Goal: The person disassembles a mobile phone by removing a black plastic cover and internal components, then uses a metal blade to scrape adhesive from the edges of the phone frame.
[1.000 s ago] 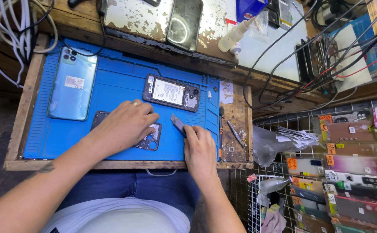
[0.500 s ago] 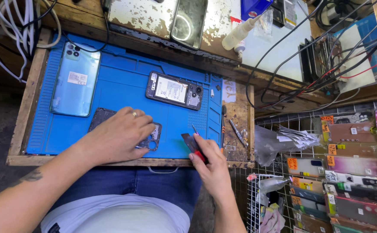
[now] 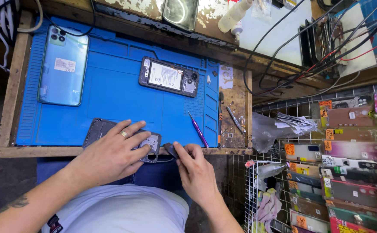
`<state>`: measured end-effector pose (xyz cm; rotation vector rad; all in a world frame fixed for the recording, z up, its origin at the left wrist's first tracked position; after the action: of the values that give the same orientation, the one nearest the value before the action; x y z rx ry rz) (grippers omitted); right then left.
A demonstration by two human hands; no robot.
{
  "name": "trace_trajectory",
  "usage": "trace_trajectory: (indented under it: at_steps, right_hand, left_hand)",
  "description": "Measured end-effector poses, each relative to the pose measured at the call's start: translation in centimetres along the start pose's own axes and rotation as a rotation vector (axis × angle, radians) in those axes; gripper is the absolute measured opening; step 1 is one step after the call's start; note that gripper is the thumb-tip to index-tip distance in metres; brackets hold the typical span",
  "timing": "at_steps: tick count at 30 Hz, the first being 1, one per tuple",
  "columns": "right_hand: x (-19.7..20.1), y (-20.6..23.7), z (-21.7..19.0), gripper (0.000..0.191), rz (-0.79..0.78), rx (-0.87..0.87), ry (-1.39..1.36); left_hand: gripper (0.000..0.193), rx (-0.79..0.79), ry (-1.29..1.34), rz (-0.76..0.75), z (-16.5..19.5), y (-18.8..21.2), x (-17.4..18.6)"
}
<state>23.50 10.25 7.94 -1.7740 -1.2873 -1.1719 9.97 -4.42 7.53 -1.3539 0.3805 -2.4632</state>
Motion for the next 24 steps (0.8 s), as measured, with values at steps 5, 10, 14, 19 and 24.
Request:
trace_trajectory:
  at_steps: [5, 10, 14, 19, 24]
  right_hand:
    - [0.0, -0.8, -0.4, 0.045, -0.054, 0.031, 0.043]
    - [0.2, -0.8, -0.9, 0.051, -0.051, 0.092, 0.062]
    - [0.1, -0.5, -1.0, 0.052, -0.033, 0.119, 0.074]
    - [-0.1, 0.1, -1.4, 0.057, 0.034, 0.156, 0.132]
    - [-0.7, 1.1, -1.3, 0.055, 0.040, 0.098, 0.103]
  left_hand:
    - [0.044, 0.079, 0.065, -0.082, 0.1, -0.1, 0.0]
    - [0.047, 0.070, 0.079, -0.184, 0.4, -0.2, -0.4]
    - [0.054, 0.037, 0.054, -0.131, 0.5, -0.3, -0.2]
    - [0.046, 0.046, 0.096, -0.168, 0.2, -0.2, -0.4]
    - [0.045, 0.060, 0.169, -0.196, 0.1, -0.2, -0.2]
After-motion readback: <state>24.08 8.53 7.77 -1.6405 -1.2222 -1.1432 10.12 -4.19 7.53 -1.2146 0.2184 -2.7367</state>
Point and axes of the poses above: each hand's wrist, its own y-axis away from the middle knuckle, its own x-axis out of the back of the hand, z = x × y, the point moved 6 cm from there along -y, towards the middle knuckle, and after that the axes turned 6 degrees about y, right-handed, at the moved point
